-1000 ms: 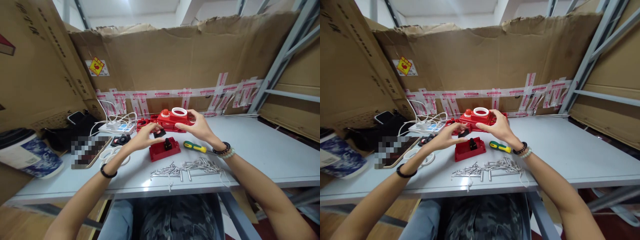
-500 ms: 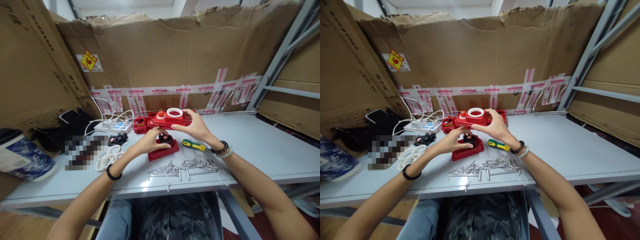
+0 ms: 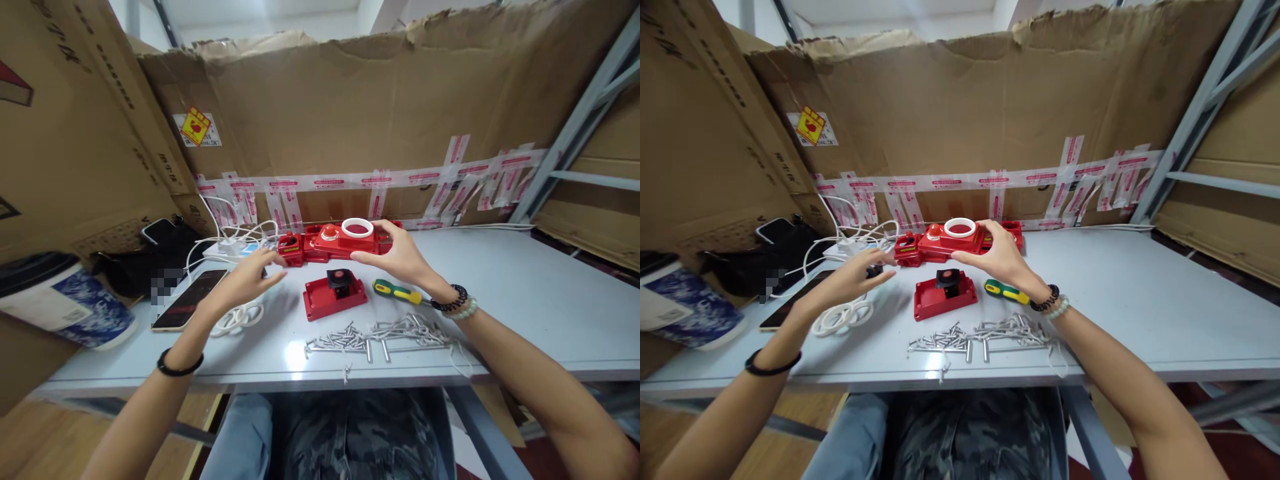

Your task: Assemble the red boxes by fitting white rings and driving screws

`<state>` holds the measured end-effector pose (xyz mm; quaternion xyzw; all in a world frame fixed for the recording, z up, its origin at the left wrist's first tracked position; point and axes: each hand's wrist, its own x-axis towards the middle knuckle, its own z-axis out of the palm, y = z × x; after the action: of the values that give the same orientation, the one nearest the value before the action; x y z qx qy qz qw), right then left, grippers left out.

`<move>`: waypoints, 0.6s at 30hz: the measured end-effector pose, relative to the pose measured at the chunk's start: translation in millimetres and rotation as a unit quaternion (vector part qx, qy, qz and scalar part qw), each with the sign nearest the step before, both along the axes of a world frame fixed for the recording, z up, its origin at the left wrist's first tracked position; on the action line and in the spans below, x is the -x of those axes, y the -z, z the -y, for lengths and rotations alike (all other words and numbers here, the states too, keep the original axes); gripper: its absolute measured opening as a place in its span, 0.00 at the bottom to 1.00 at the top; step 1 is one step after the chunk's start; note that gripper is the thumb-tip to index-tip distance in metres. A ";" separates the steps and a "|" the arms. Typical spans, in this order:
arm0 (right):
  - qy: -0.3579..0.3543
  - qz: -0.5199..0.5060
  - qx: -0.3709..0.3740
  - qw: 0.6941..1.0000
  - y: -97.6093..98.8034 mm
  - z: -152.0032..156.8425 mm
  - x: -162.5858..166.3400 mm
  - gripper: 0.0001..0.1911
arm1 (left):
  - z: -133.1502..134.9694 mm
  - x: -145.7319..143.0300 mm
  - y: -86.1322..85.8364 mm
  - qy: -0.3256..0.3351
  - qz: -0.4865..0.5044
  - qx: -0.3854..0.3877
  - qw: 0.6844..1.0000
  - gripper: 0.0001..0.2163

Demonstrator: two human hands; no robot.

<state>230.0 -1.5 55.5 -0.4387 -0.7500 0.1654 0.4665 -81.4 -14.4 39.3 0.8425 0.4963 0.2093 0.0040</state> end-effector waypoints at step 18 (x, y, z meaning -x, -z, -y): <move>0.005 0.006 -0.023 1.000 -2.8 2.7 0.3 0.33 | -1.5 36.1 25.8 -0.096 -0.132 0.095 0.982 0.18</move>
<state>229.7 -4.2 58.3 -0.4327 -0.7542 0.1436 0.4726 -117.6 -12.9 13.5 0.8072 0.5884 0.0475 -0.0013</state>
